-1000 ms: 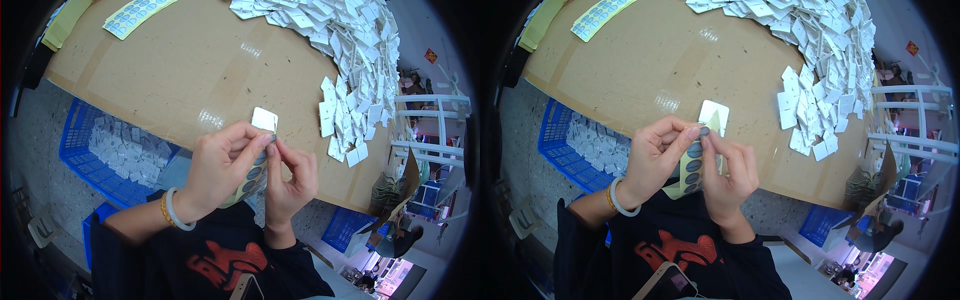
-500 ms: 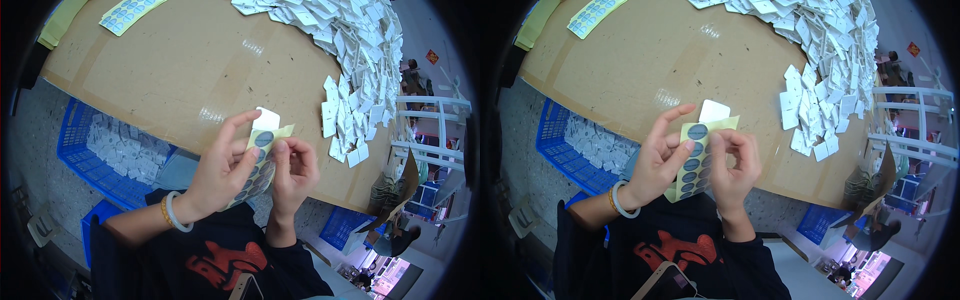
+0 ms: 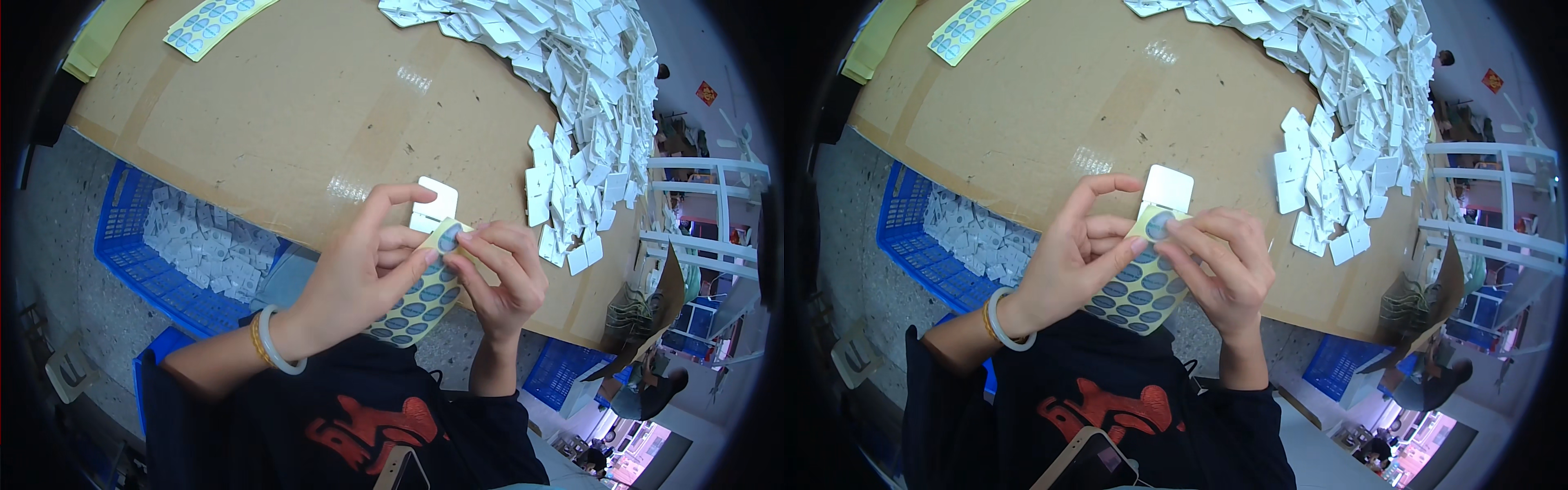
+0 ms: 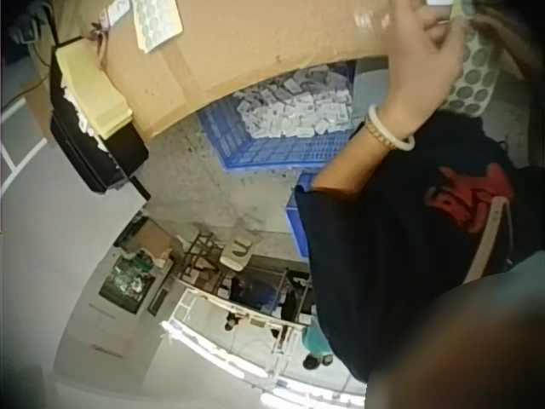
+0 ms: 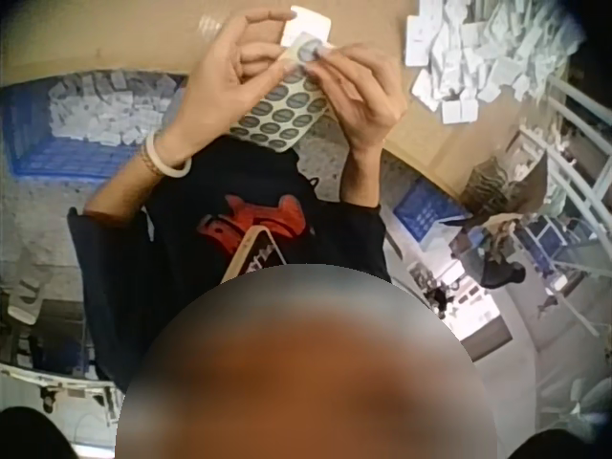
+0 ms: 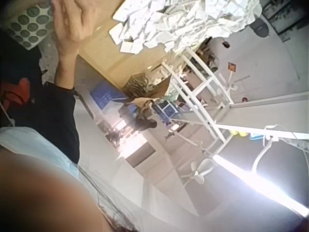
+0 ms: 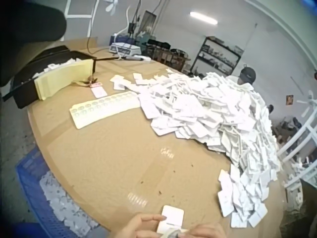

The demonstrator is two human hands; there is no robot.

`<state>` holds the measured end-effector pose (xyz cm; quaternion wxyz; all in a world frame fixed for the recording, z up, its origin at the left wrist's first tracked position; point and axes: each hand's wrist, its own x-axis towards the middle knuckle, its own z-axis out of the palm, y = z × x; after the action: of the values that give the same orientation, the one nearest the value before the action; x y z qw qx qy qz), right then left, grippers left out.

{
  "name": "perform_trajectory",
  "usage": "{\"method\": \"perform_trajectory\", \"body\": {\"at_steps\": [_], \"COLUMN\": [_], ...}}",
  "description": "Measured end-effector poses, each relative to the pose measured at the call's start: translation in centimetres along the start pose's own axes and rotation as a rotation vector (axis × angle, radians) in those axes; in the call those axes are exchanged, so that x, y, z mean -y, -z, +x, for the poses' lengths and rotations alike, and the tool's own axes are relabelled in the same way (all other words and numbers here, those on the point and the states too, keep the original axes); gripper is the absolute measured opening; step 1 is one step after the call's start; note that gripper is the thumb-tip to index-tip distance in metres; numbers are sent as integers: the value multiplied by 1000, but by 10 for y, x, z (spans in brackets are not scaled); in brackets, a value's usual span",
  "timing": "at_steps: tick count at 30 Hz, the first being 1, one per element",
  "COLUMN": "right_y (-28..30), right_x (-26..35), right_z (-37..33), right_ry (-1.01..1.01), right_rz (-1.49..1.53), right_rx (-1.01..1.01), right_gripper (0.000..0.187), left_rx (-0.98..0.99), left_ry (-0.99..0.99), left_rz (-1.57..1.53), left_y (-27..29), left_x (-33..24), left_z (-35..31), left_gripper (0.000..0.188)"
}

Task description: Applying small round stickers to rectangular white cards at a workstation.

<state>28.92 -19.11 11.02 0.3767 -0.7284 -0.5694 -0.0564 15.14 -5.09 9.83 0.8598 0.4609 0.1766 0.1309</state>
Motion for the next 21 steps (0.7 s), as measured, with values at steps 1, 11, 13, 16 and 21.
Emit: {"method": "perform_trajectory", "body": {"at_steps": [1,11,13,16,21], "right_y": [-2,19,26,33,31], "right_x": [1,7,8,11,15], "right_z": [0,10,16,23,23], "right_ry": [-16,-37,-10,53,301], "right_rz": [35,192,157,66,-201], "right_rx": [-42,-8,50,127,88], "right_gripper": [34,31,30,30,33], "left_rx": [-1,20,39,19,29], "left_ry": [-2,-299,-284,-299,-237], "left_rz": [2,557,559,535,521], "left_y": [1,-6,-6,-8,-7], "left_x": [-1,-12,-16,-15,-20], "left_z": [-1,-10,-10,-9,-13], "left_gripper": [35,33,27,22,20]}}
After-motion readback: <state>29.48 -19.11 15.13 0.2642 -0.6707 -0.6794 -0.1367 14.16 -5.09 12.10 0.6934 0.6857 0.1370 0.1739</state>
